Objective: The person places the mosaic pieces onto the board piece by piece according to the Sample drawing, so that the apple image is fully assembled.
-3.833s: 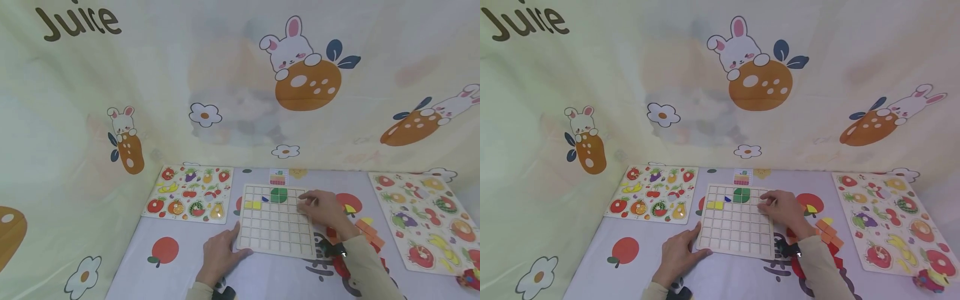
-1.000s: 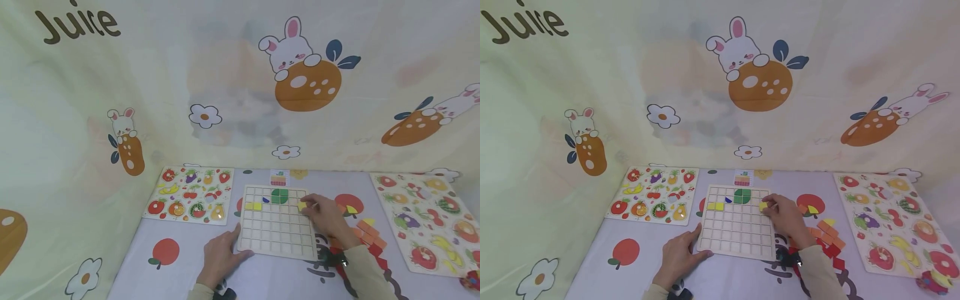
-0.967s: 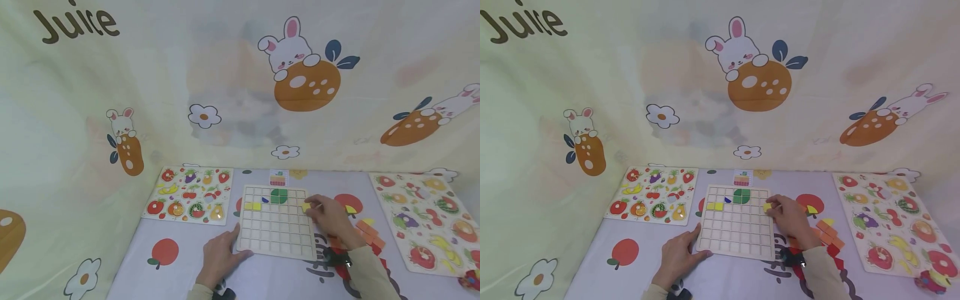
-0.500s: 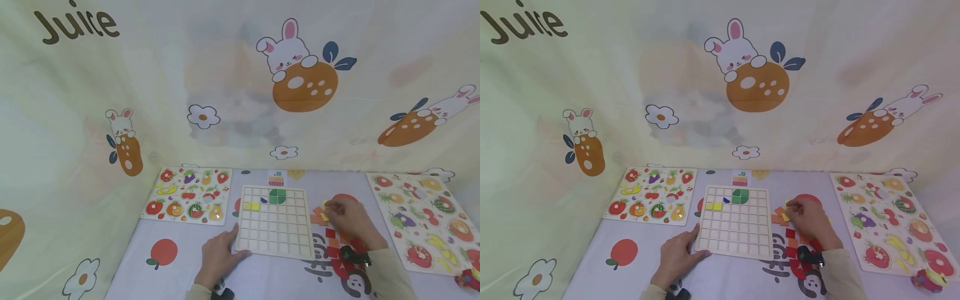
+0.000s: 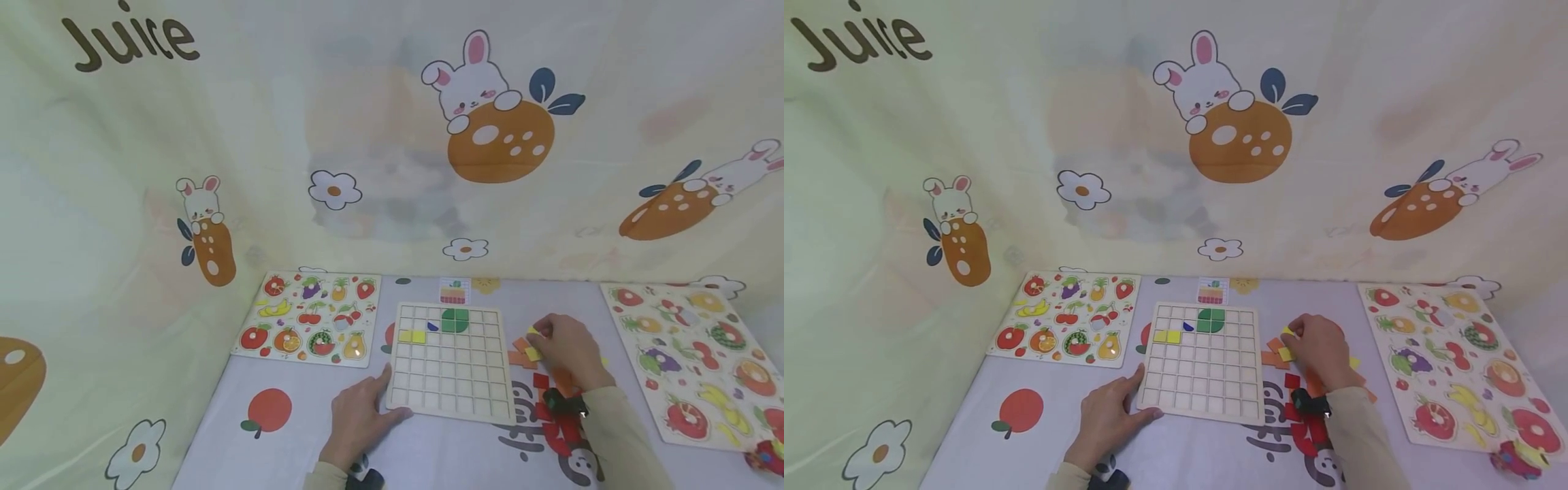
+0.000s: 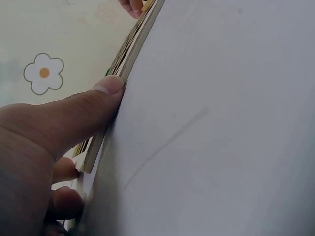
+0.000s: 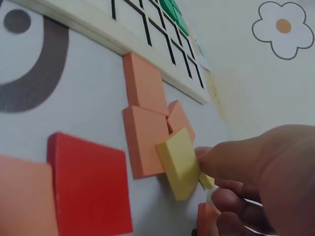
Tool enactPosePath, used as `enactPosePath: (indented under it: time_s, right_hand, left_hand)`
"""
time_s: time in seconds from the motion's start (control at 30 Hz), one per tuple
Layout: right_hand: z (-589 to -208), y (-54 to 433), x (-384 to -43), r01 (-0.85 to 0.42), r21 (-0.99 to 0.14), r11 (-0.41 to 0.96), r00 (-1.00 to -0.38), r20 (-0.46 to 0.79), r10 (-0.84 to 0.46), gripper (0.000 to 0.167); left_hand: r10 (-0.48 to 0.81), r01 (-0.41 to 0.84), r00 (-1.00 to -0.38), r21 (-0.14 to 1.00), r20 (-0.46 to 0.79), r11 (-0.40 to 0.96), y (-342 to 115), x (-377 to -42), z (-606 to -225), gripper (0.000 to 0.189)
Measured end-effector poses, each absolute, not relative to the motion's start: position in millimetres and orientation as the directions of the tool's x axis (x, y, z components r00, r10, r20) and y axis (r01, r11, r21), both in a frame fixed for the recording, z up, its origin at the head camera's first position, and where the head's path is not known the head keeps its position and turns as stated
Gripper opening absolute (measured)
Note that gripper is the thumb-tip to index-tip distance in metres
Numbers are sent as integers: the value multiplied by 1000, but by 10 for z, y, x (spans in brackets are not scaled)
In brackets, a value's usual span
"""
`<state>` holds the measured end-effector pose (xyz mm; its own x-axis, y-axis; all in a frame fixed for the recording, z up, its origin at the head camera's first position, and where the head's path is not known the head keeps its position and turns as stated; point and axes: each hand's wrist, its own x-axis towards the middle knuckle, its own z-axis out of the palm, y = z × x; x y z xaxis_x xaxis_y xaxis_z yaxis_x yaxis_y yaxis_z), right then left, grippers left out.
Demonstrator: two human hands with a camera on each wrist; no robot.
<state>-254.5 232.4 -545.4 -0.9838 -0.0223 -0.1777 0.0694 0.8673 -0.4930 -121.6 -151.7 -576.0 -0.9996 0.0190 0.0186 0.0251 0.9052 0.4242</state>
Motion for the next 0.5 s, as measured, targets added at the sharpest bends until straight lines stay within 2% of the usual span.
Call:
enactPosePath:
  time_s: [0.27,0.5]
  right_hand:
    - [-5371,2260,-2562,70,-521,851,-976,-211,-49,39]
    - [-5391,2228,-2530,48,-615,787,-993,-114,-28,26]
  left_hand:
    - [12,16,-1000,431,12,902,-1509,-1208,-5728,91]
    - [11,15,-1000,432,14,902,-1503,-1212,-5717,91]
